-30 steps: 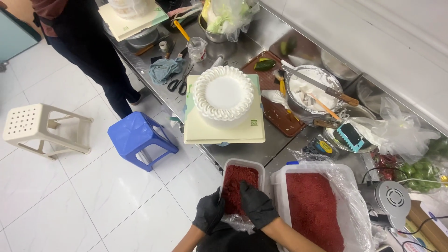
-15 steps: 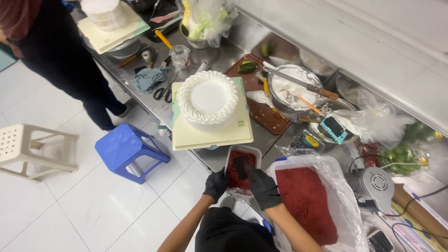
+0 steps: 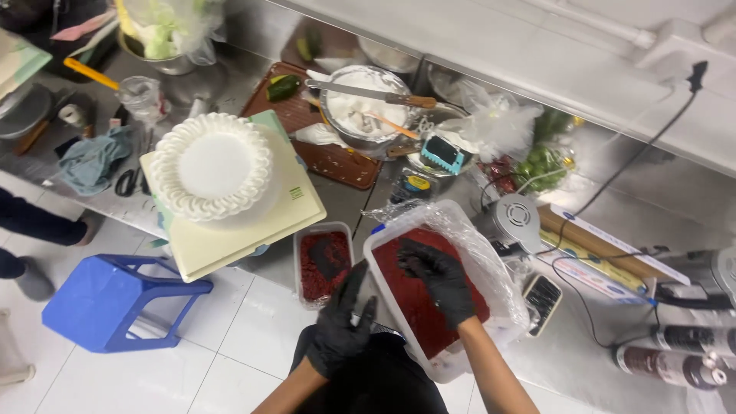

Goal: Transferring red velvet cake crumbs from a large plastic container into a smaller one using a plastic scraper.

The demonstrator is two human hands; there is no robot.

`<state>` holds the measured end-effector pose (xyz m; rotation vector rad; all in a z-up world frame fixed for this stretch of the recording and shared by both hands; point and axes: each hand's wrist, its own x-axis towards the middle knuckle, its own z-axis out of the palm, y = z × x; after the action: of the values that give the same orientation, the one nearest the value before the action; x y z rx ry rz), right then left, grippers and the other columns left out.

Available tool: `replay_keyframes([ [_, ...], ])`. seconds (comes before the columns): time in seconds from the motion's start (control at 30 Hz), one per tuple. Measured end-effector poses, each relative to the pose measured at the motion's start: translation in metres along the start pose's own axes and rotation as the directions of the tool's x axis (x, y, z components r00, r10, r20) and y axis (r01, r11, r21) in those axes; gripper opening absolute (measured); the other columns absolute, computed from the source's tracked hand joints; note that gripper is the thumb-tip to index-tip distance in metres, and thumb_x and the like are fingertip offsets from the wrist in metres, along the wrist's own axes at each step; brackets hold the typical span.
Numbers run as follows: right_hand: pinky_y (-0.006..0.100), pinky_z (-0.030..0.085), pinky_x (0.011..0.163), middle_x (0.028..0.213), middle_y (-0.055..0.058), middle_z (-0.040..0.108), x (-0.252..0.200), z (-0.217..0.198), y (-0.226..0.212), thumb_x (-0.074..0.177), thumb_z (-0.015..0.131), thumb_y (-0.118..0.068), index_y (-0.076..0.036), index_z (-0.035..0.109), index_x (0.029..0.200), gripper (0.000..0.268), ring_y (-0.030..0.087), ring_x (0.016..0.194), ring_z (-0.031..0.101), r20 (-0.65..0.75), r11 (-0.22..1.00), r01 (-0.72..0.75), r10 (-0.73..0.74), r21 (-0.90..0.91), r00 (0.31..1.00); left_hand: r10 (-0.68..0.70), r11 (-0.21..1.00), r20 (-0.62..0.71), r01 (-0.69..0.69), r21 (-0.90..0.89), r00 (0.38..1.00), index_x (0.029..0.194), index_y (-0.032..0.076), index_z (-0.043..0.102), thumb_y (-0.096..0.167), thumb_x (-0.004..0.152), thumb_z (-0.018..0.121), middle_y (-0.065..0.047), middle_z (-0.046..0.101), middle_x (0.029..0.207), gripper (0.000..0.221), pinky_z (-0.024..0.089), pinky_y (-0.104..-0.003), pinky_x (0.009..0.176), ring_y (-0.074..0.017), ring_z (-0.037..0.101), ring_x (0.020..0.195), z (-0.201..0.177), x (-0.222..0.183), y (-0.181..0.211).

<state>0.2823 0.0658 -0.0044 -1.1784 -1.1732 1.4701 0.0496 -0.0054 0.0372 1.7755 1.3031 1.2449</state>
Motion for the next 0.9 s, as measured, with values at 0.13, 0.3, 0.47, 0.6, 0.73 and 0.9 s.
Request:
replay_keyframes([
  [0.13,0.031,0.054,0.099,0.132,0.010,0.070,-0.033,-0.066,0.058,0.099,0.054,-0.008,-0.002,0.062,0.141,0.043,0.019,0.117,0.068,-0.123,0.916,-0.086,0.145,0.392,0.982,0.255,0.953,0.192,-0.213,-0.217,0.948,0.159,0.004,0.039,0.017,0.100,0.066,-0.025,0.046,0.161,0.066,0.045,-0.045,0.118,-0.0409,0.050,0.147,0.100,0.034,0.026],
  [0.3,0.034,0.042,0.113,0.150,0.015,0.055,-0.077,-0.101,0.080,0.098,0.058,-0.017,-0.005,0.048,0.151,0.055,0.026,0.137,0.053,-0.374,0.918,-0.307,0.199,-0.253,0.906,-0.220,0.831,0.582,0.462,-0.308,0.783,0.159,0.007,0.028,0.041,0.112,0.031,-0.017,0.027,0.159,0.058,0.023,-0.033,0.118,-0.0270,0.025,0.146,0.320,0.005,-0.139],
  [0.47,0.032,0.037,0.115,0.153,0.012,0.054,-0.063,-0.096,0.138,0.102,0.052,-0.024,-0.008,0.049,0.151,0.052,0.021,0.139,0.051,-0.395,0.980,-0.190,0.194,0.052,0.898,-0.458,-0.188,0.829,0.877,-0.443,0.321,0.154,0.004,0.045,0.065,0.103,0.046,-0.020,0.053,0.128,0.079,0.038,-0.045,0.104,-0.0341,0.049,0.119,0.328,0.008,-0.134],
  [0.6,0.033,0.042,0.112,0.148,0.012,0.060,-0.067,-0.117,0.183,0.102,0.049,-0.030,-0.009,0.052,0.149,0.051,0.021,0.134,0.057,-0.354,0.919,-0.315,0.221,-0.235,0.909,-0.504,-0.180,0.763,0.815,-0.551,0.405,0.117,0.015,0.057,0.058,0.108,0.050,-0.002,0.062,0.097,0.044,0.048,-0.035,0.081,-0.0201,0.057,0.089,0.315,0.008,-0.129],
  [0.73,0.034,0.042,0.113,0.145,0.013,0.065,-0.077,-0.074,0.106,0.106,0.048,-0.031,-0.008,0.056,0.147,0.048,0.024,0.135,0.059,-0.403,0.912,-0.347,0.240,-0.217,0.883,-0.246,-0.451,0.816,0.684,-0.574,0.523,0.098,0.015,0.058,0.060,0.115,0.054,-0.005,0.056,0.084,0.048,0.051,-0.039,0.073,-0.0230,0.056,0.077,0.359,-0.018,-0.197],
  [0.9,0.037,0.043,0.112,0.148,0.022,0.055,-0.074,-0.086,0.127,0.096,0.053,-0.012,-0.012,0.038,0.158,0.064,0.034,0.137,0.053,-0.319,0.770,-0.205,0.002,-0.604,0.948,-0.544,0.042,0.692,0.839,-0.543,0.475,0.134,0.034,0.053,0.042,0.101,0.058,-0.005,0.059,0.100,0.034,0.050,-0.035,0.081,-0.0181,0.056,0.086,0.308,0.009,-0.131],
])
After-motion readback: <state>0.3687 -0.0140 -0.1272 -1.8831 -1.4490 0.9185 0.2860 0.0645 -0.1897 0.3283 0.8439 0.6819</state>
